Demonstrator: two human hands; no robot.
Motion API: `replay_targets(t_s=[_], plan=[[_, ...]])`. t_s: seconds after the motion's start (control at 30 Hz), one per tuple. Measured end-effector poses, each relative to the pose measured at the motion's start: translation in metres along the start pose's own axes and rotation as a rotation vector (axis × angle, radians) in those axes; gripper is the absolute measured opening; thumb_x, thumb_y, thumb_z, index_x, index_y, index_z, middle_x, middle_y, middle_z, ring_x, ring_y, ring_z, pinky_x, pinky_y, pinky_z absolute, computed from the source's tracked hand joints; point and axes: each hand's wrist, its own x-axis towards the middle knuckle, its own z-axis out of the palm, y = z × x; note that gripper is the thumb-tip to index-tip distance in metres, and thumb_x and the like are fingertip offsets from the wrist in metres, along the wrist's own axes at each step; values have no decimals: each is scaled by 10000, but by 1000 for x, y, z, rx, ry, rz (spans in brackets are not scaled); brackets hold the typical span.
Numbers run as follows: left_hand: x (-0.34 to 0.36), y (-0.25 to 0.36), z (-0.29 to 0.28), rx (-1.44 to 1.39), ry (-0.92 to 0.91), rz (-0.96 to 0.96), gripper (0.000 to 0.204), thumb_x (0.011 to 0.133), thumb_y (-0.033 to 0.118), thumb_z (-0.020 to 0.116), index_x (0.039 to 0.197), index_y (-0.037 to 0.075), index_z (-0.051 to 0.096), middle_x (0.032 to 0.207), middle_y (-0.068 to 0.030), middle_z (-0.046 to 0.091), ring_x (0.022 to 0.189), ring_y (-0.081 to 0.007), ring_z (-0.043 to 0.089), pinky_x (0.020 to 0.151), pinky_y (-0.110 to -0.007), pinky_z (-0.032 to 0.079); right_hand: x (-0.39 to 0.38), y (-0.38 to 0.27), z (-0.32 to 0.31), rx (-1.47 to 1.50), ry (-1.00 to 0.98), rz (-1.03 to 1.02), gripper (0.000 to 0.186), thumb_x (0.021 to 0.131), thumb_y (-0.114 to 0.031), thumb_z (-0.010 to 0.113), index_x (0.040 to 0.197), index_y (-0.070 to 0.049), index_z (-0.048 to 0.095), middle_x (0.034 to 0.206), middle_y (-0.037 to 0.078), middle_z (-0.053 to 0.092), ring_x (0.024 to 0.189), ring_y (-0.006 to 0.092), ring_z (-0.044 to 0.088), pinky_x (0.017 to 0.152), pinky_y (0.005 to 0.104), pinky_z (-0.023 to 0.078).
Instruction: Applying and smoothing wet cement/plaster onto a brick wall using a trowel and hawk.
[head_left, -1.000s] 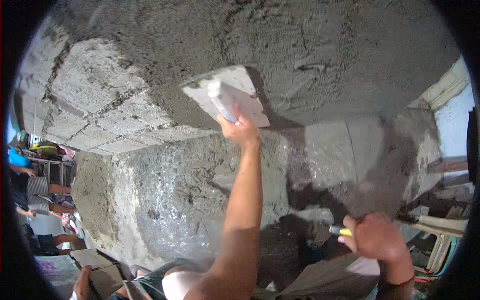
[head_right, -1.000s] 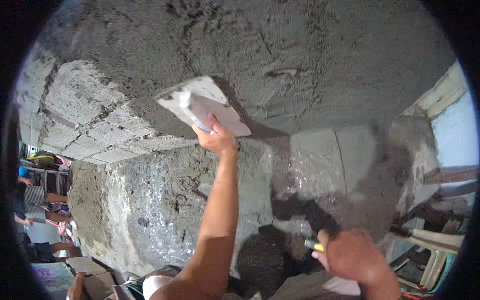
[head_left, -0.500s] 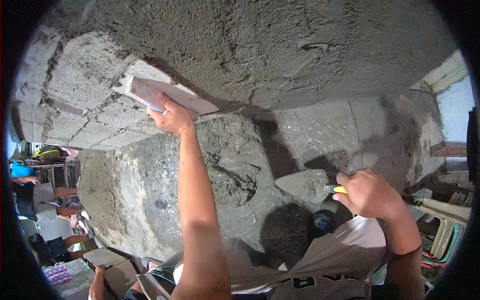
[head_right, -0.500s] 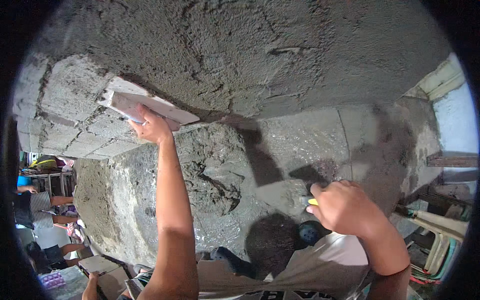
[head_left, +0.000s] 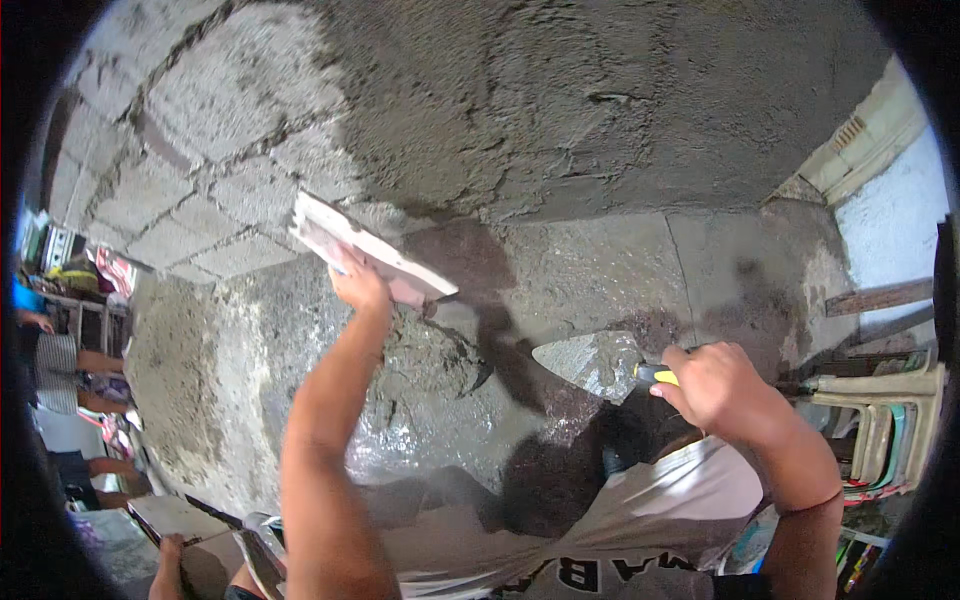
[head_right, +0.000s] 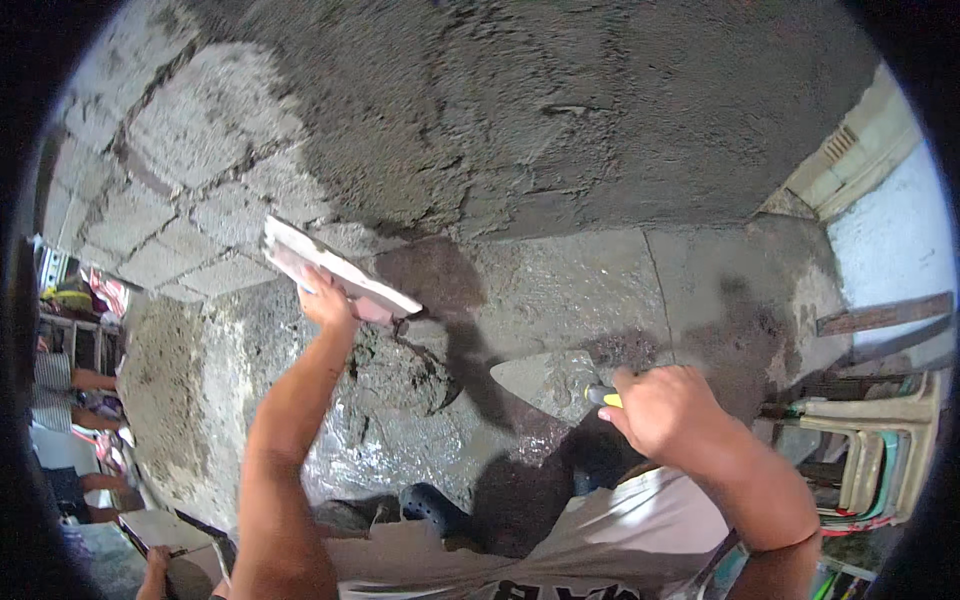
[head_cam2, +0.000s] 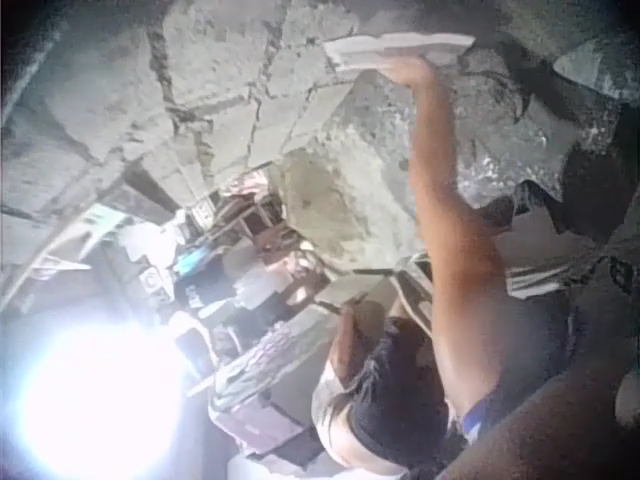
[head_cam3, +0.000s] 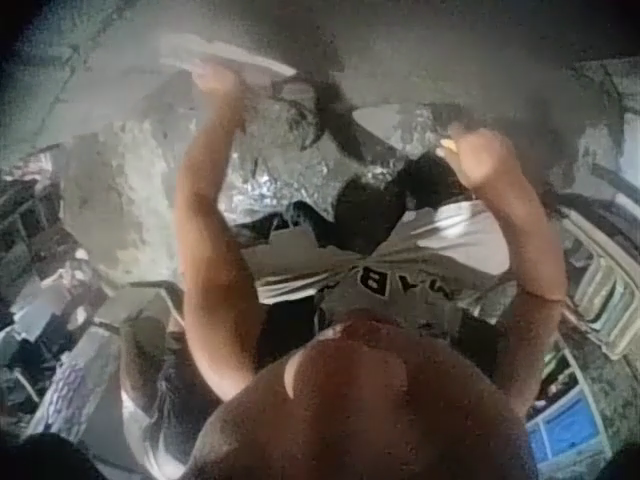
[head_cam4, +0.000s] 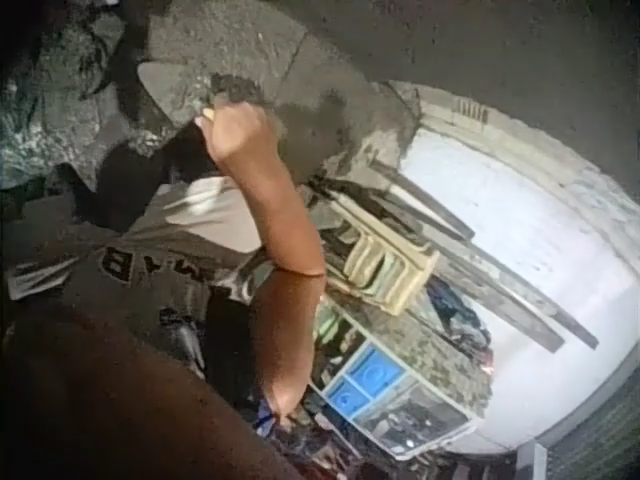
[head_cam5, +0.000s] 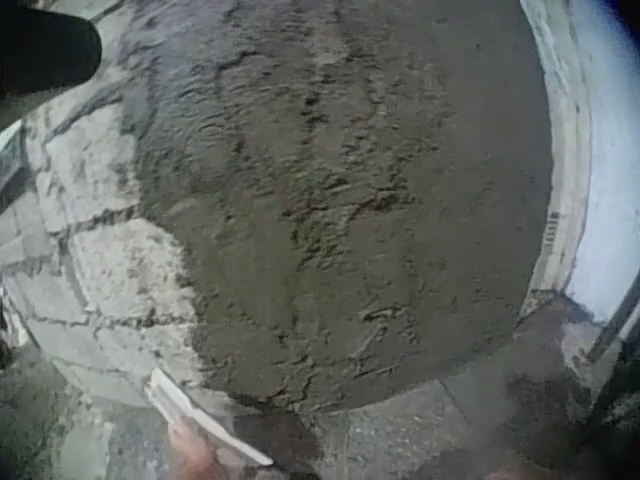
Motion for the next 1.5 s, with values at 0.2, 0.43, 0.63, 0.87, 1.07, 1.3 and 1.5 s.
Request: replay_targets(t_s=[0.2, 0.43, 0.63, 0.87, 1.07, 1.3, 1.5], plan=[[14, 67, -43, -334, -62, -4, 412, 1032, 392, 489, 1203, 18, 514, 872, -73, 593, 608, -134, 539, 477, -284, 449, 28, -7, 32, 108, -203, 2, 327, 906, -323, 637, 961, -8, 569, 723, 237, 643, 709, 457, 643, 634, 542, 495], [35, 47, -119, -680, 203, -71, 657, 1012, 613, 328, 1334, 56, 460, 1070, -123, 605, 800, -209, 603, 638, -359, 542, 84, 13, 128, -31, -111, 49, 369, 922, -409, 607, 938, -41, 630, 728, 231, 649, 682, 466, 631, 627, 543, 493], [57, 11, -175, -763, 288, -109, 632, 1010, 610, 285, 1268, 88, 532, 1206, -73, 595, 1024, -258, 610, 887, -443, 541, 146, 6, 193, -11, 16, -42, 352, 943, -438, 577, 922, -98, 663, 704, 198, 643, 676, 406, 651, 626, 510, 510], [52, -15, -170, -697, 502, -301, 509, 1050, 530, 262, 1169, 141, 568, 913, -67, 617, 662, -205, 580, 512, -324, 500, 238, -93, 223, 294, -14, -107, 336, 927, -406, 611, 936, -80, 692, 807, 212, 675, 728, 432, 649, 653, 504, 508], [52, -17, -172, -749, 300, -276, 516, 1034, 593, 260, 941, 162, 528, 607, 21, 458, 451, -127, 370, 414, -285, 342, 203, -76, 174, 164, 62, -40, 317, 916, -387, 634, 951, -79, 700, 813, 213, 673, 737, 431, 649, 636, 500, 511], [48, -22, -167, -705, 223, -273, 477, 1033, 580, 308, 879, 170, 497, 573, 35, 405, 445, -126, 354, 424, -290, 339, 171, -34, 151, 500, -42, 18, 354, 891, -408, 700, 961, -62, 704, 748, 163, 653, 642, 267, 613, 634, 382, 484], [33, -22, -163, -707, 284, -417, 434, 1015, 588, 372, 1008, 166, 474, 618, 31, 379, 474, -107, 359, 446, -279, 329, 129, 5, 174, 485, -178, -16, 382, 883, -422, 712, 900, -41, 695, 703, 134, 630, 621, 196, 566, 613, 377, 464]])
